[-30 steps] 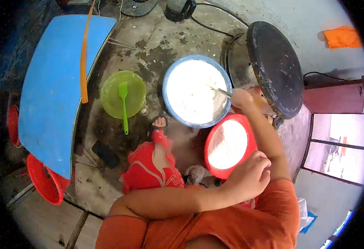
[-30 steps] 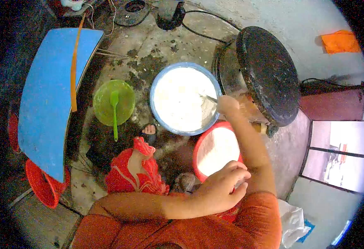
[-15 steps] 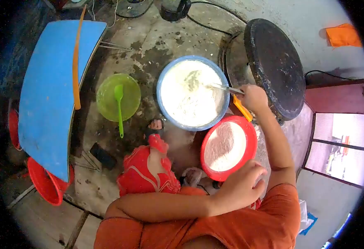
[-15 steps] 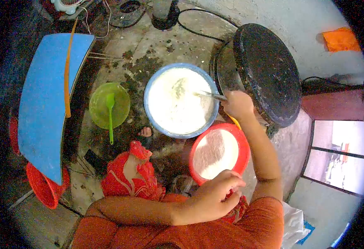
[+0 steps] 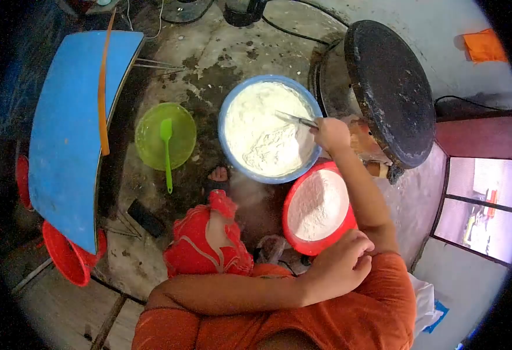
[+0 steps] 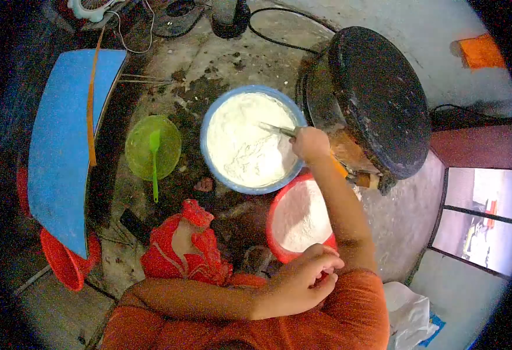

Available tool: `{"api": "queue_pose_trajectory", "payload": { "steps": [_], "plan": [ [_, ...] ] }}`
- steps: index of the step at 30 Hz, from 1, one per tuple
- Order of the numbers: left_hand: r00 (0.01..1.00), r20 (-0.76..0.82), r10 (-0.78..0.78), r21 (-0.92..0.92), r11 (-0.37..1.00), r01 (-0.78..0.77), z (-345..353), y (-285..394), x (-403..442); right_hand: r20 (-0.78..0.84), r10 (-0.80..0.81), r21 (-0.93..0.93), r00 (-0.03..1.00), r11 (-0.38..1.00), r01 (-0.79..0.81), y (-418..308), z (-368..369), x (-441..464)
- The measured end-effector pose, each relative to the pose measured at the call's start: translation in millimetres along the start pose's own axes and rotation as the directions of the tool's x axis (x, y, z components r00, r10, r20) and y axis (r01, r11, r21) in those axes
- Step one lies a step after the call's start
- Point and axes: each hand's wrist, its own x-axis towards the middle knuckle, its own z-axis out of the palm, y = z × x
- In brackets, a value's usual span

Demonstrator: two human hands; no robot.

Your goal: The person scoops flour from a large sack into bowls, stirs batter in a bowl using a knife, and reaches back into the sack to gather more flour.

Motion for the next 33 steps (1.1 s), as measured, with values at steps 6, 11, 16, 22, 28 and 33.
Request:
{"api": "queue_pose_trajectory", "payload": {
  "steps": [6,11,16,22,28,33],
  "plan": [
    [1.000,0.006,0.023,0.025,0.999,-0.023,-2.0,-1.0,1.3,-0.059,-0.057,-0.063,0.997,0.997,0.053,24.2,-63.1,-27.0],
    [0.997,-0.008,0.079,0.100,0.992,-0.078,-0.7,-5.7,3.8,-0.085,-0.096,-0.190,0.992,0.979,0.078,28.2,-59.0,-14.0],
    [0.999,-0.031,0.008,0.030,1.000,-0.007,2.1,-4.6,5.3,-0.151,-0.166,-0.158,0.974,0.977,0.142,10.9,23.5,23.5],
    [0.999,-0.045,0.008,0.011,1.000,-0.007,10.4,-10.9,3.8,-0.029,-0.086,0.001,0.996,0.996,0.086,-19.1,-1.0,0.8],
    [0.997,-0.041,0.072,0.045,0.997,-0.070,7.6,-6.8,1.3,0.056,-0.072,0.170,0.996,0.983,0.062,-17.8,-46.9,-57.4],
    [0.994,-0.073,0.087,0.020,0.996,-0.086,10.4,-10.5,-1.3,0.315,-0.338,0.271,0.887,0.927,0.257,-18.2,-5.2,-88.6]
  ]
}}
